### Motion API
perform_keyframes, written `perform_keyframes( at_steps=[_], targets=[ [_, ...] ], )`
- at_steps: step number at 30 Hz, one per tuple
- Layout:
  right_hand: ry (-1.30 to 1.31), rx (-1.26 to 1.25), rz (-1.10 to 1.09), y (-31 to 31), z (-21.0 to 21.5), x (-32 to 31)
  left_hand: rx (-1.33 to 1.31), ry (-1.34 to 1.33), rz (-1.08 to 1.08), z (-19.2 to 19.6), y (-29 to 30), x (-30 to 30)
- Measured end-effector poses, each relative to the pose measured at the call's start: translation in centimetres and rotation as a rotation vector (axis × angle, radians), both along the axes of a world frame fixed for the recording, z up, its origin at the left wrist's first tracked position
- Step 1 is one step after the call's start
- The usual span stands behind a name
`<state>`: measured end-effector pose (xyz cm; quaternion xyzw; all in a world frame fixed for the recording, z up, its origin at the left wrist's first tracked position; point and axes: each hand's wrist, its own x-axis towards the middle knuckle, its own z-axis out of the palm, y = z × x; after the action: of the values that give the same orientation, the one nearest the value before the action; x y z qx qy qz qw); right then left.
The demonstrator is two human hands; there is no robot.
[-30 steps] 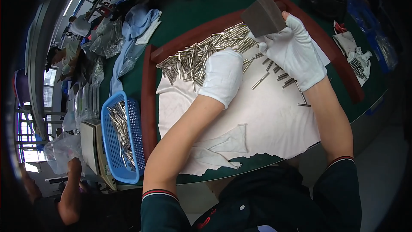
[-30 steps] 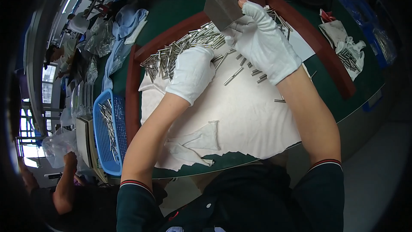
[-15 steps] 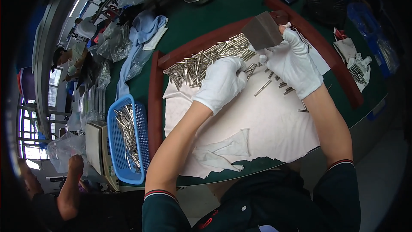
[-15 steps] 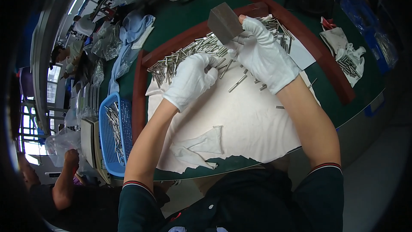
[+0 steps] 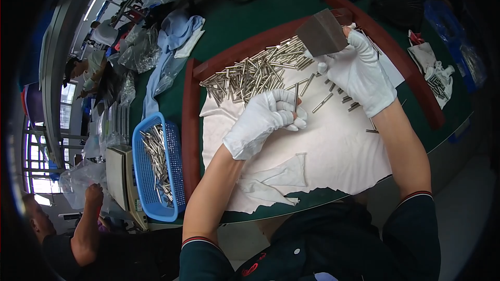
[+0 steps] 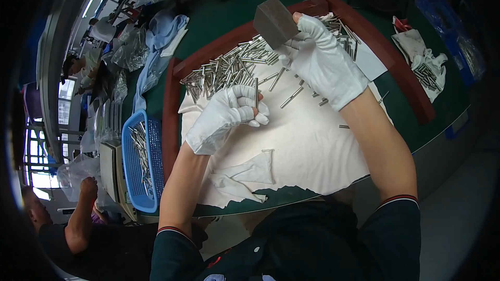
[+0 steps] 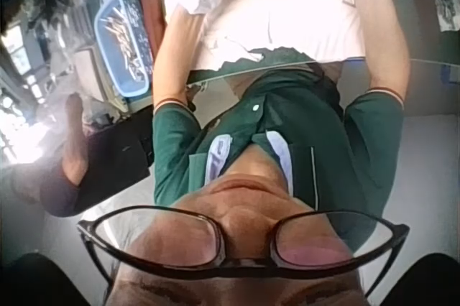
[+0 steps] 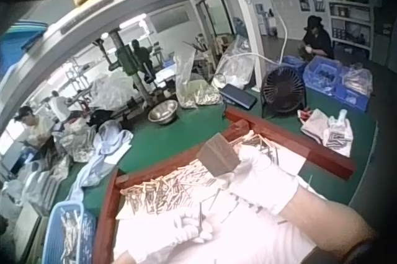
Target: Rubbing small metal pins against a polishing block to smooth or deburr them.
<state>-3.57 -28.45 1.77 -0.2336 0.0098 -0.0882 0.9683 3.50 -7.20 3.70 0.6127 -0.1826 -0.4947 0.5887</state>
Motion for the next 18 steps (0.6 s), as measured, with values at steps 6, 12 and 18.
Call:
perform_keyframes(
  at_steps=[6,12,18],
  targets=[
    [0.04,0.016,-0.032,0.2,-0.2,0.0,-0.006,0.012,0.042,-0.1,0.8,-0.3],
    [0.194,-0.596,-0.227,2.6,1.3,-0.8,-0.117,0.248,0.163,-0.2,3.9,-1.0],
    [0.203,-1.246,-0.367,5.8,1.4,-1.2,-0.166,0.202,0.275,-1.1,6.4,-1.4]
  ],
)
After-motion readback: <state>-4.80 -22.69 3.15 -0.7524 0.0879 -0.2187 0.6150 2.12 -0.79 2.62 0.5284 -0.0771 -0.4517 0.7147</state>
